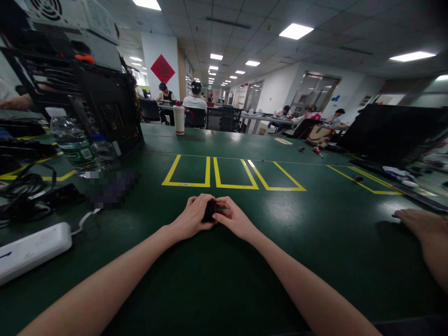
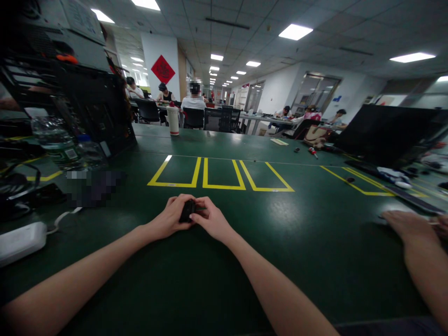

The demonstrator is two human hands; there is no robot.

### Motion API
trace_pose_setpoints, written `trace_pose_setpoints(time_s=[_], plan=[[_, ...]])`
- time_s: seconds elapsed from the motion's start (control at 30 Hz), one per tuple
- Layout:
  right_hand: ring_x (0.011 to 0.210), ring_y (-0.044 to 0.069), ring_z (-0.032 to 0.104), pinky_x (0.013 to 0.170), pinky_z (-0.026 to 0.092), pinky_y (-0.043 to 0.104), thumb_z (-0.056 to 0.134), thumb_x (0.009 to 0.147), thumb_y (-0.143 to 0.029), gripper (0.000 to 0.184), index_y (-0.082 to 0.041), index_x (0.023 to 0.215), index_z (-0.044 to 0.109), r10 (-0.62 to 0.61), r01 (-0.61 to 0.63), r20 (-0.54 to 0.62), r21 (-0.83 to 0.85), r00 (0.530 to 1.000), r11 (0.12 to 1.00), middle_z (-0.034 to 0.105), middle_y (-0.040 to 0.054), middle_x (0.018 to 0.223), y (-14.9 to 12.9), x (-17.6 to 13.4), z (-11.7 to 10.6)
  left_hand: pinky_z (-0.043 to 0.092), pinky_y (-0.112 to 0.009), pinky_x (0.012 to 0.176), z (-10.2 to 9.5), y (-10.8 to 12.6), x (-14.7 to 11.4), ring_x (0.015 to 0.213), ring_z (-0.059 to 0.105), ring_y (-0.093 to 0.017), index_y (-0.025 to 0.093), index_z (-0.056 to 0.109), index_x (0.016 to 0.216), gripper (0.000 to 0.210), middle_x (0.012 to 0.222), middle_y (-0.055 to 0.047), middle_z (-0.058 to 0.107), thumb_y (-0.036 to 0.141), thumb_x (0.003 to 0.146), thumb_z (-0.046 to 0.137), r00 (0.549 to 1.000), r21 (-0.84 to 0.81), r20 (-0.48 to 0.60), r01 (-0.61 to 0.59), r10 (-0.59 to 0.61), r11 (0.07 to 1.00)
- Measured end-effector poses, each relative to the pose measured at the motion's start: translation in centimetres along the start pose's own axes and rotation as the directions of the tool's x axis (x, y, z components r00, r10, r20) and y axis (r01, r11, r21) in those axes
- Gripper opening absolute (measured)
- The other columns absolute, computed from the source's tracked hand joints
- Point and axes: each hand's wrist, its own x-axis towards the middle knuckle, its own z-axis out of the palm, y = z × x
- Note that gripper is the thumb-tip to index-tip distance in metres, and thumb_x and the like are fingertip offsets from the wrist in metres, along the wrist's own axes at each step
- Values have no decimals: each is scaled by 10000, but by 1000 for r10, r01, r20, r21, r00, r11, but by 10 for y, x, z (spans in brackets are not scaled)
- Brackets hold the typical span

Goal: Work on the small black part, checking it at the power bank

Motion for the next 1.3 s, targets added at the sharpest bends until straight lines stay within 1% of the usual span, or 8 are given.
trace_pose_setpoints(time_s=[0.23, 0.47, 0.57, 0.7, 0.83, 0.93, 1.13, 1.3], plan=[[1034, 171, 541, 915, 436, 379, 601, 737, -164, 310, -217, 994, 437, -1, -1, 58, 29, 998, 1000, 523, 14, 1058, -1, -2, -2, 287, -443, 939, 2, -1, -1, 1047, 442, -242, 229, 313, 1158, 500, 1116, -66, 446, 225, 737, 581, 1000, -7, -10, -6, 6, 1000], [979, 178, 567, 826, 498, 365, 559, 771, -191, 197, -217, 928, 442, 5, -7, 27, 47, 1000, 999, 527, 12, 1013, -4, -2, 1, 295, -434, 939, -1, 0, -1, 1042, 452, -234, 230, 299, 1170, 500, 1119, -66, 452, 251, 752, 573, 1000, 0, -11, -9, 9, 1000], [993, 176, 556, 835, 492, 363, 560, 767, -180, 222, -216, 955, 449, 3, -4, 14, 30, 1000, 1000, 516, 16, 1030, -5, -2, 2, 297, -428, 941, -1, 0, 0, 1043, 450, -229, 223, 310, 1159, 472, 1120, -69, 449, 255, 762, 563, 1000, -3, 0, -6, 6, 1000], [1009, 173, 544, 878, 461, 370, 565, 765, -180, 320, -227, 1056, 439, 0, 0, 12, -1, 1000, 1000, 500, 33, 1086, -5, -2, 0, 292, -426, 944, 1, -1, 0, 1045, 443, -230, 213, 306, 1159, 500, 1117, -70, 446, 255, 744, 582, 1000, 11, -14, 3, -3, 1000], [1000, 171, 550, 880, 454, 370, 573, 765, -205, 279, -213, 1017, 455, -24, 23, 49, 16, 999, 1000, 511, 29, 1069, -2, -1, -1, 295, -422, 940, 0, 0, 0, 1041, 445, -226, 214, 310, 1155, 485, 1111, -68, 447, 237, 748, 573, 1000, 9, 0, -5, 5, 1000], [998, 170, 554, 885, 450, 370, 601, 747, -216, 293, -219, 993, 443, -29, 27, 61, 33, 998, 999, 512, 20, 1047, -1, -2, -1, 297, -421, 941, -2, 1, -1, 1053, 437, -229, 215, 308, 1160, 493, 1131, -73, 439, 223, 745, 574, 1000, 0, 14, -5, 5, 1000], [959, 174, 569, 800, 496, 345, 551, 784, -227, 220, -219, 978, 449, -20, 19, 35, 19, 999, 1000, 517, 19, 997, -3, -2, 1, 301, -429, 934, -5, 4, 0, 1037, 455, -231, 216, 309, 1158, 474, 1108, -74, 455, 261, 763, 566, 1000, -2, 6, -8, 8, 1000], [966, 165, 556, 835, 480, 353, 556, 774, -216, 288, -228, 1039, 443, -11, 11, -5, -12, 1000, 1000, 501, 35, 1069, 1, 1, 1, 303, -428, 937, -9, 6, 1, 1038, 465, -229, 228, 315, 1162, 460, 1118, -65, 461, 260, 772, 558, 1000, -22, 25, -1, 1, 1000]])
